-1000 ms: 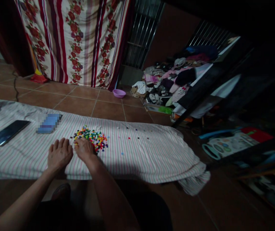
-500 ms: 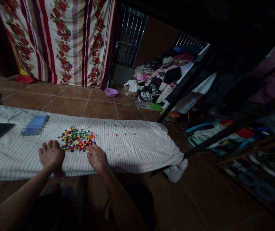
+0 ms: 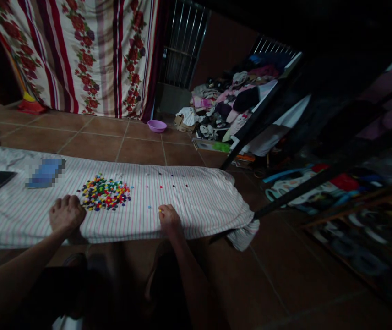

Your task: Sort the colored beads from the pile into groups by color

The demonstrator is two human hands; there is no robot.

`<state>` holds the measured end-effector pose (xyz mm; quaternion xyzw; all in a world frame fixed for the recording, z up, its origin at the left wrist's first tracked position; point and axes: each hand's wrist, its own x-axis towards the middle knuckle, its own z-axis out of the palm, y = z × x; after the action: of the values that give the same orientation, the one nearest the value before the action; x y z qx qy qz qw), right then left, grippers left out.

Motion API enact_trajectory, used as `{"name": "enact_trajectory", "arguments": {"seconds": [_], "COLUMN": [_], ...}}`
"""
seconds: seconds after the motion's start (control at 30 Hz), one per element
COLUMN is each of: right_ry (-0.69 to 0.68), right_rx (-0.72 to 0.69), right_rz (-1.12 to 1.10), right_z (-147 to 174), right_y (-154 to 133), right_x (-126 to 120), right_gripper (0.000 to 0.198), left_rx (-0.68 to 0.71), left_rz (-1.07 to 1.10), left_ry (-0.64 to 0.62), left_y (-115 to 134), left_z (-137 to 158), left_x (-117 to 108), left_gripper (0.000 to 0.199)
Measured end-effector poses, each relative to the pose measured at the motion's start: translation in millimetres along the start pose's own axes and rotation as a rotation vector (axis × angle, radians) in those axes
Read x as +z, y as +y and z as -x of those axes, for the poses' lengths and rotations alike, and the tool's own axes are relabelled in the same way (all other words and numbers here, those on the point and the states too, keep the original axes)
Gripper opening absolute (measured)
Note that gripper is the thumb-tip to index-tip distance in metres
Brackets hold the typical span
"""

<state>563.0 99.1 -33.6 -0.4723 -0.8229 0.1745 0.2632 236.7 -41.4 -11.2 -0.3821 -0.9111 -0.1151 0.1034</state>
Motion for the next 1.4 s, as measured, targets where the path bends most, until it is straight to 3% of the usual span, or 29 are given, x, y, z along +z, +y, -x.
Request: {"name": "enact_trajectory", "arguments": {"seconds": [0.2,0.37,0.63,0.97,1.4], "right_ry": [0.097,0.06,0.059,0.081,0.084], "right_rx": [0.073,0.105,0.071,0.059,0.072], "right_rz": [0.068,0.075,0.024,-0.015,0.027], "right_z": [-8,-20,-26,-25,-22], "right_y": [40,53,57,56,51], "right_x": [-13,-12,-8,-4,-8], "right_gripper": [0.026,0.024,0.019,0.018,0.029], "left_rx": [0.006,0.016,0.0,-0.022,-0.056], "left_rz": [-0.012,-0.034,-0.035,0.043,0.154], "left_ry": [0.035,0.053,0.023,0.089,0.048], "left_y": [0,-1,-1,-5,-7], "left_z": [1,1,0,-1,-2], "left_x": [1,2,3,18,19], "left_gripper": [0.03,0.031,0.033,0.037,0.042]}}
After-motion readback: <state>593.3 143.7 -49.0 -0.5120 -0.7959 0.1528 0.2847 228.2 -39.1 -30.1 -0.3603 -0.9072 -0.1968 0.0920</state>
